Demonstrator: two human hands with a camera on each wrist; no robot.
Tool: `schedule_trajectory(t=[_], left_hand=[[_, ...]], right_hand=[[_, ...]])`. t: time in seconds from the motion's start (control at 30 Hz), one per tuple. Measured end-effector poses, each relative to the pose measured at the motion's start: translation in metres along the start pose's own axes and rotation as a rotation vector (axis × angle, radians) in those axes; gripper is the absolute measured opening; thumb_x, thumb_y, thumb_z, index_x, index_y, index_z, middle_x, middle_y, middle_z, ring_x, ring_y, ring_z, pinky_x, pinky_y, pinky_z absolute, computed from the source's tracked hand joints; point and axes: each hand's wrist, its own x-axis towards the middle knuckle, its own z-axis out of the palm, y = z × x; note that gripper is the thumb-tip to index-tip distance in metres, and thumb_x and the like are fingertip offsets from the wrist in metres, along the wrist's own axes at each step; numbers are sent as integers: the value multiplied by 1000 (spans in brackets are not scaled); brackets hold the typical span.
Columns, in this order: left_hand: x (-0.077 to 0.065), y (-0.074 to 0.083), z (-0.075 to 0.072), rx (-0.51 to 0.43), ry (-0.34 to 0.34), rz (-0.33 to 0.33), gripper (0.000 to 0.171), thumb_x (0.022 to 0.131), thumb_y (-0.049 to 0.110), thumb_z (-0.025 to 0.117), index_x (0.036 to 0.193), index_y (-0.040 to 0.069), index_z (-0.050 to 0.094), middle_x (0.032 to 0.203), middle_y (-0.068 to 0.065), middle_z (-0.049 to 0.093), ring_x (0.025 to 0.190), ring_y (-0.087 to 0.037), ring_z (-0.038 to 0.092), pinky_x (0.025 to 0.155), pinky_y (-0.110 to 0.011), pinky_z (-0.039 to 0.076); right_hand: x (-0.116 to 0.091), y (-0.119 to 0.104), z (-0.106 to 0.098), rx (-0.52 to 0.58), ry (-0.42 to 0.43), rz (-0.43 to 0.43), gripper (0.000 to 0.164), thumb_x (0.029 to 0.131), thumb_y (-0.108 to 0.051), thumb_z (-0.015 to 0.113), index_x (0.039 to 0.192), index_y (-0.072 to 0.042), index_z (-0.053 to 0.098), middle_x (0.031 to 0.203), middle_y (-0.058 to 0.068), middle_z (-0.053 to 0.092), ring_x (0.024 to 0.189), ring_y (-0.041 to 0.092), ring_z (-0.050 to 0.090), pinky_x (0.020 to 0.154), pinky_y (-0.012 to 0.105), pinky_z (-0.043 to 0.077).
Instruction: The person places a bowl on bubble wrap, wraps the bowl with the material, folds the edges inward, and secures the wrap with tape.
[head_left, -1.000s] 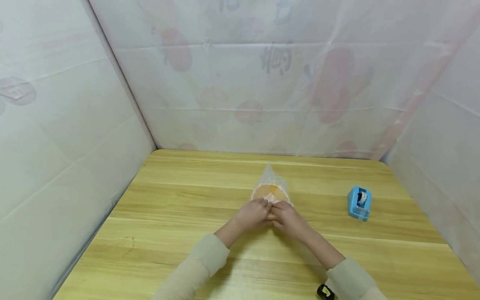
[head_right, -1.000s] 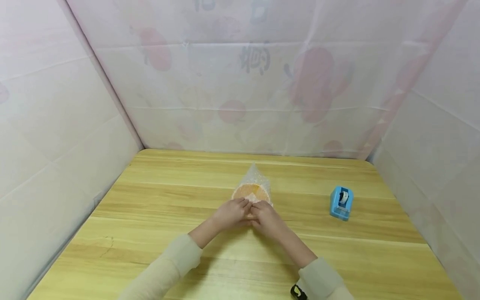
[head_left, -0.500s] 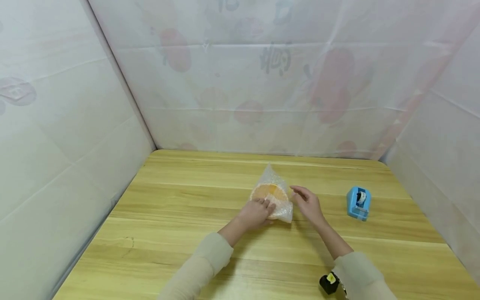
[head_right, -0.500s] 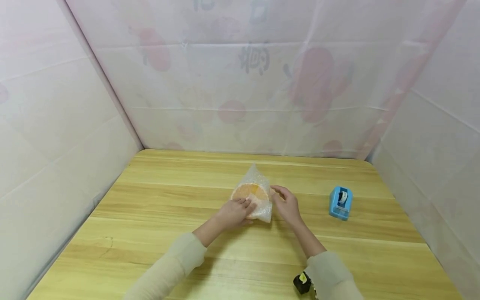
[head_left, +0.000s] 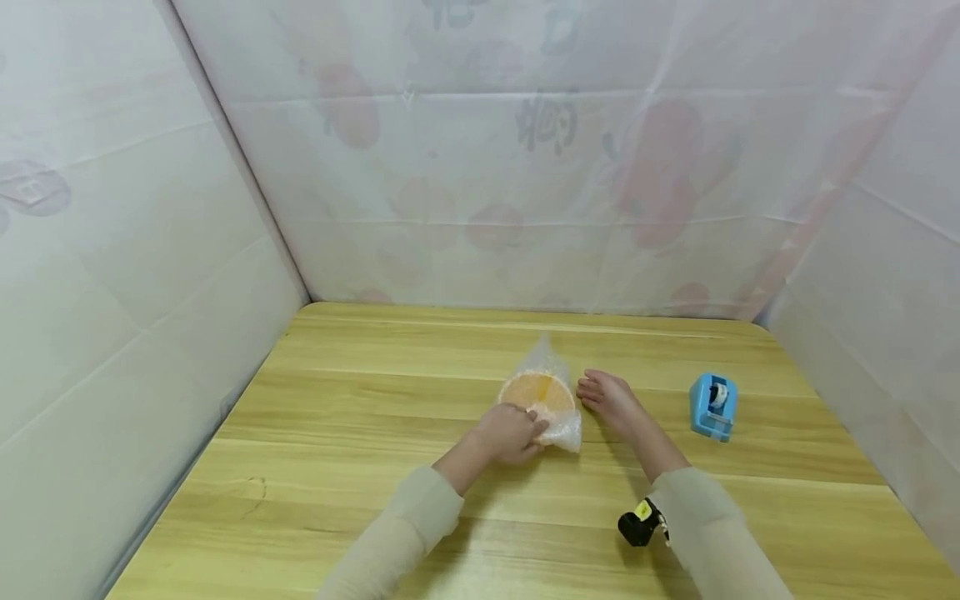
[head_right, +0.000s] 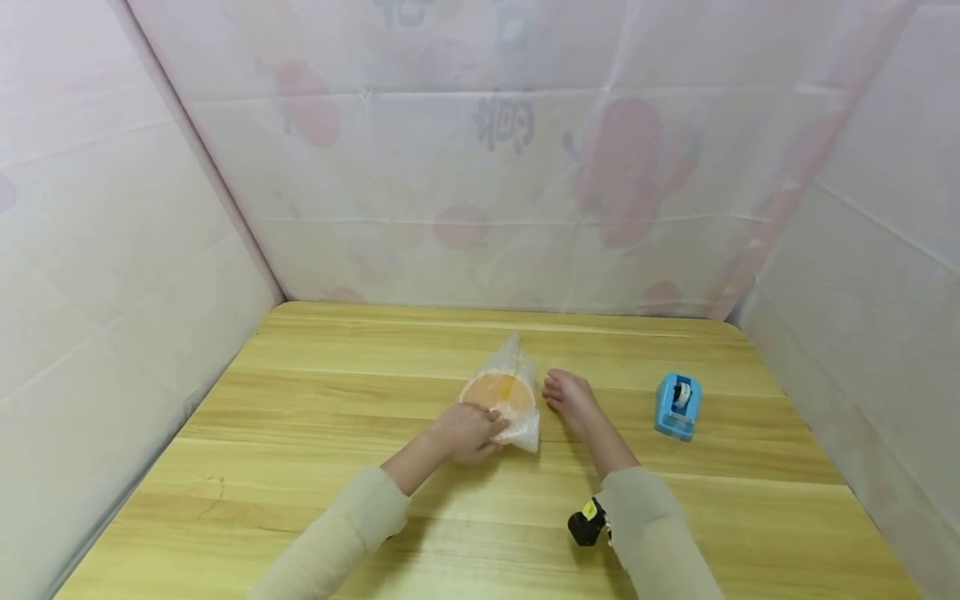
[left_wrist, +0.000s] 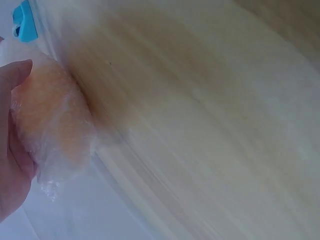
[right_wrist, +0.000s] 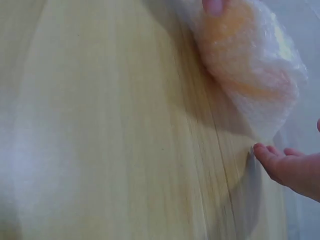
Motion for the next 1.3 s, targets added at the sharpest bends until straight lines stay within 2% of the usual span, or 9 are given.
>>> schedule_trajectory(t=[0.4, 0.5, 0.6, 0.77, 0.83, 0.97, 1.07, 1.13, 1.3], left_hand=[[-15, 12, -5, 29, 53, 49, 39, 93, 45, 45, 125, 26, 58, 102, 9, 66, 89, -7, 63, 83, -21, 48], [-17, 15, -6, 23, 50, 50, 38, 93, 46, 45, 124, 27, 58, 103, 9, 66, 90, -6, 63, 83, -21, 48], [-18, 17, -8, 2, 32, 49, 38, 93, 46, 45, 125, 29, 57, 107, 10, 66, 92, -6, 63, 85, -20, 48], [-19, 20, -10, -6, 2, 43, 38, 93, 45, 45, 126, 30, 57, 109, 11, 66, 92, -5, 63, 83, -19, 48], [-19, 21, -11, -7, -3, 42, 38, 93, 45, 46, 126, 30, 57, 110, 11, 66, 92, -5, 63, 83, -19, 48], [-20, 22, -12, -2, -3, 48, 39, 92, 46, 47, 126, 31, 56, 109, 11, 65, 93, -5, 63, 83, -19, 48], [-21, 22, -12, 17, 3, 55, 38, 93, 47, 46, 127, 31, 56, 108, 12, 65, 92, -4, 63, 84, -19, 48], [-21, 23, -13, 30, 6, 59, 38, 93, 47, 46, 126, 32, 56, 106, 13, 65, 91, -4, 63, 83, -19, 48], [-20, 25, -12, 52, 14, 69, 37, 92, 46, 47, 125, 33, 56, 100, 13, 65, 87, -3, 62, 81, -19, 48]], right_hand=[[18, -7, 7, 90, 22, 100, 60, 100, -18, 29, 146, 6, -2, 151, 30, 3, 142, 38, 10, 117, 43, 16], [22, -9, 10, 91, 70, 131, 62, 99, -18, 33, 146, 5, 1, 152, 29, 7, 139, 35, 20, 115, 40, 22], [25, -10, 11, 73, 119, 156, 62, 97, -17, 38, 146, 4, 8, 150, 27, 19, 119, 26, 42, 103, 34, 37], [26, -10, 13, -6, 151, 140, 54, 95, -13, 44, 141, 8, 24, 105, 11, 57, 77, 8, 53, 73, 20, 47], [26, -10, 13, -26, 151, 115, 55, 94, -10, 44, 141, 10, 22, 87, -1, 55, 70, 4, 52, 67, 17, 46], [26, -11, 14, -53, 135, 74, 59, 95, -8, 42, 143, 11, 15, 93, 4, 58, 71, 1, 51, 71, 16, 46], [31, -11, 15, -57, 166, 77, 50, 95, -13, 44, 138, 9, 31, 86, 2, 60, 66, 2, 49, 66, 17, 44], [35, -12, 15, -44, 204, 80, 43, 94, -16, 48, 130, 7, 41, 66, -9, 49, 59, 3, 46, 56, 17, 41], [40, -15, 15, -33, 235, 84, 51, 92, -19, 53, 134, 7, 40, 63, -10, 43, 56, 1, 44, 53, 14, 41]])
